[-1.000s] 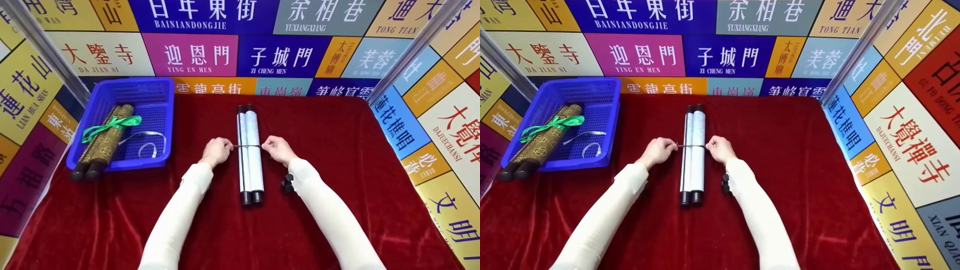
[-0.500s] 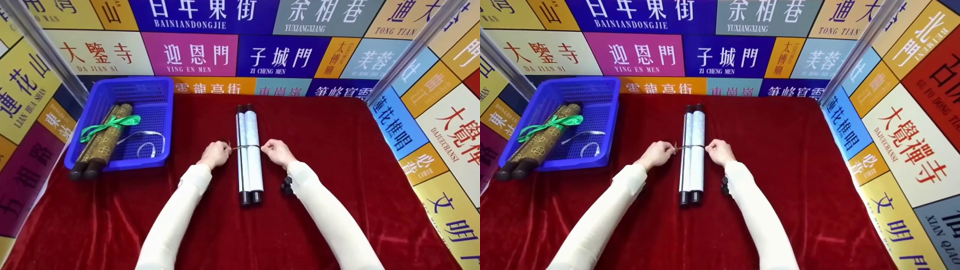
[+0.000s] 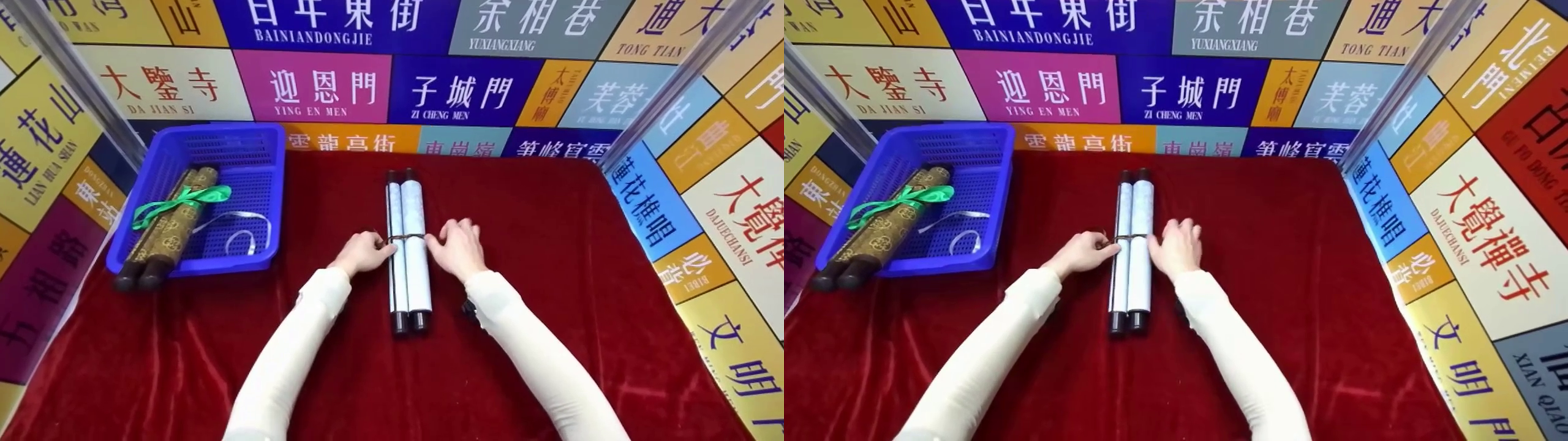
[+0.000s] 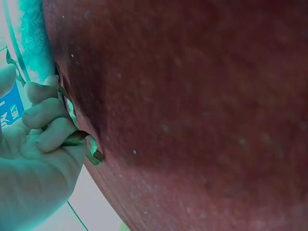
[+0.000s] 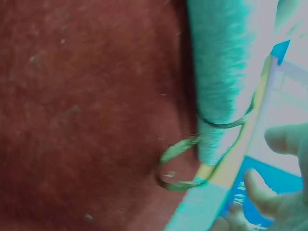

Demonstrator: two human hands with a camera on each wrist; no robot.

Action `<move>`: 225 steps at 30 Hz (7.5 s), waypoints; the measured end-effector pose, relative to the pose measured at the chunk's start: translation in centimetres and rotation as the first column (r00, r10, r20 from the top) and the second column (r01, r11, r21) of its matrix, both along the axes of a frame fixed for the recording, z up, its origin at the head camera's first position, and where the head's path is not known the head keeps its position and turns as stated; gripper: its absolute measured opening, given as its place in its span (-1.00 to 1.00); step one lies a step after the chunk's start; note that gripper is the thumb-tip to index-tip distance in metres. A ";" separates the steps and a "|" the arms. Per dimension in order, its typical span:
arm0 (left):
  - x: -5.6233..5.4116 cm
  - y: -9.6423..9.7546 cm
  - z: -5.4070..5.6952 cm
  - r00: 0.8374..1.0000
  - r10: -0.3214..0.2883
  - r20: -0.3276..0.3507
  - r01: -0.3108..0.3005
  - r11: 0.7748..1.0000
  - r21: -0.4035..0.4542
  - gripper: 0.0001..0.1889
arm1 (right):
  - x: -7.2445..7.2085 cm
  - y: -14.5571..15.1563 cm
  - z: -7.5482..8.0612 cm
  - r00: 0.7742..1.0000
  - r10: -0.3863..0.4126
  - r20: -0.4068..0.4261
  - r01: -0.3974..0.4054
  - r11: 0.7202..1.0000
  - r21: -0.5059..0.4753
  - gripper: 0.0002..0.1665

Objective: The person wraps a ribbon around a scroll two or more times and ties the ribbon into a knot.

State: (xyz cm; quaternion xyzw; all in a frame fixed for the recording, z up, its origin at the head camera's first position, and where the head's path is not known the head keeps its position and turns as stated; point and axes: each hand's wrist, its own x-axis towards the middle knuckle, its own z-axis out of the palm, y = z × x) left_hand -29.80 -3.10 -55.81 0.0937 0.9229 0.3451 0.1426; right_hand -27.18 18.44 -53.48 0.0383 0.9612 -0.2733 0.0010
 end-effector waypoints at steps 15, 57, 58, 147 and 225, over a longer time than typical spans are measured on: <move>0.0 1.2 -0.4 1.000 0.004 0.031 -0.006 0.998 0.056 -0.49 | 0.0 -1.4 -1.2 0.960 0.172 0.223 -0.163 0.985 -0.058 -0.46; -2.2 0.0 -0.4 0.964 0.245 -0.105 -0.233 0.966 0.115 -0.74 | -4.0 0.3 -2.0 1.000 -0.021 -0.002 0.020 0.975 -0.223 -0.78; -2.2 0.1 -0.4 0.966 0.238 -0.099 -0.226 0.966 0.123 -0.74 | -3.8 0.2 -1.9 1.000 -0.026 0.000 0.026 0.975 -0.219 -0.75; -0.2 2.1 -0.3 0.987 0.157 0.018 -0.158 0.981 0.110 -0.62 | 3.4 -2.6 0.9 0.816 0.374 0.441 -0.210 0.902 -0.378 0.62; -2.2 0.7 0.0 0.966 0.222 -0.130 -0.209 0.972 0.110 -0.79 | -4.3 -0.2 -1.9 0.996 0.073 0.053 -0.056 0.960 -0.274 -0.68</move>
